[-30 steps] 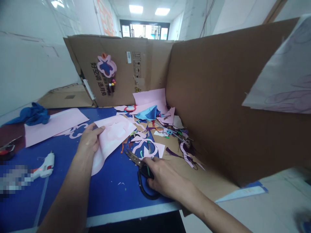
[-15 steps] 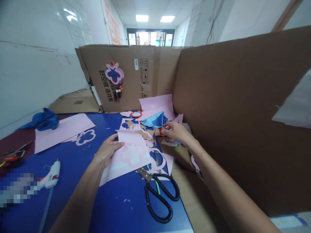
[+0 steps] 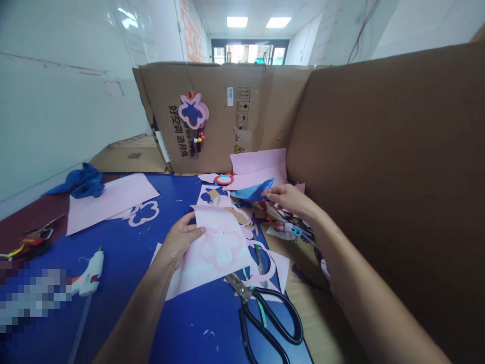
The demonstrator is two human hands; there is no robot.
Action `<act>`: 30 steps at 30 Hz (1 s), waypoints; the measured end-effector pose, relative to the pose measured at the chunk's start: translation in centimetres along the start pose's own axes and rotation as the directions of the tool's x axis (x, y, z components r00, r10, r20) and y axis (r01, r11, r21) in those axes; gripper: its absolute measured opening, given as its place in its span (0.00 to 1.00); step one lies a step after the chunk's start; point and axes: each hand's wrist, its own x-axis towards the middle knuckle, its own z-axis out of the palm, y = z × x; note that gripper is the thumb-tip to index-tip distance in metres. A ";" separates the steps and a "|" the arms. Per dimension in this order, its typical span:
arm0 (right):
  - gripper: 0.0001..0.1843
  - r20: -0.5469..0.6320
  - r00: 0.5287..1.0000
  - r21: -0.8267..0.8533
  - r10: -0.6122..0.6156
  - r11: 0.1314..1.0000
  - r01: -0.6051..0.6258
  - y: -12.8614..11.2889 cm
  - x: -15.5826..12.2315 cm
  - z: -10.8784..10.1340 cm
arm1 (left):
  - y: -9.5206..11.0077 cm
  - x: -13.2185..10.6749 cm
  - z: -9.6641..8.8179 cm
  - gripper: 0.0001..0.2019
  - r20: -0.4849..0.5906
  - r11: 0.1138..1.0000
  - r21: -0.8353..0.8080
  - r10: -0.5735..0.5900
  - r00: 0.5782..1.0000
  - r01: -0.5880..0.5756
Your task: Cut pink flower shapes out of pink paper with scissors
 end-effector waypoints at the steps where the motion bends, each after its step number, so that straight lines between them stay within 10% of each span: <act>1: 0.21 0.054 0.998 0.013 -0.010 1.000 0.009 0.3 -1.0 -1.1 | 0.0 0.1 -0.1 0.41 -0.003 1.000 -0.007 0.004 1.000 -0.004; 4: 0.22 0.300 0.954 -0.005 -0.021 1.000 0.023 1.2 -3.1 -3.7 | 0.0 0.1 -0.3 0.40 -0.010 1.000 -0.022 0.012 1.000 -0.012; 12: 0.20 -0.262 0.965 -0.449 0.003 0.885 -0.125 0.3 1.6 -0.3 | -0.1 0.2 -0.2 0.42 -0.003 1.000 -0.030 -0.001 1.000 0.001; 21: 0.25 -0.239 0.969 -0.576 -0.063 0.813 -0.089 -1.6 8.3 7.5 | 0.0 0.3 -0.7 0.41 -0.023 1.000 -0.020 0.013 1.000 -0.014; 30: 0.17 -0.294 0.952 -0.585 -0.090 0.804 -0.105 -1.2 9.3 5.4 | 0.3 0.0 -0.4 0.37 0.003 0.999 -0.045 0.007 1.000 -0.006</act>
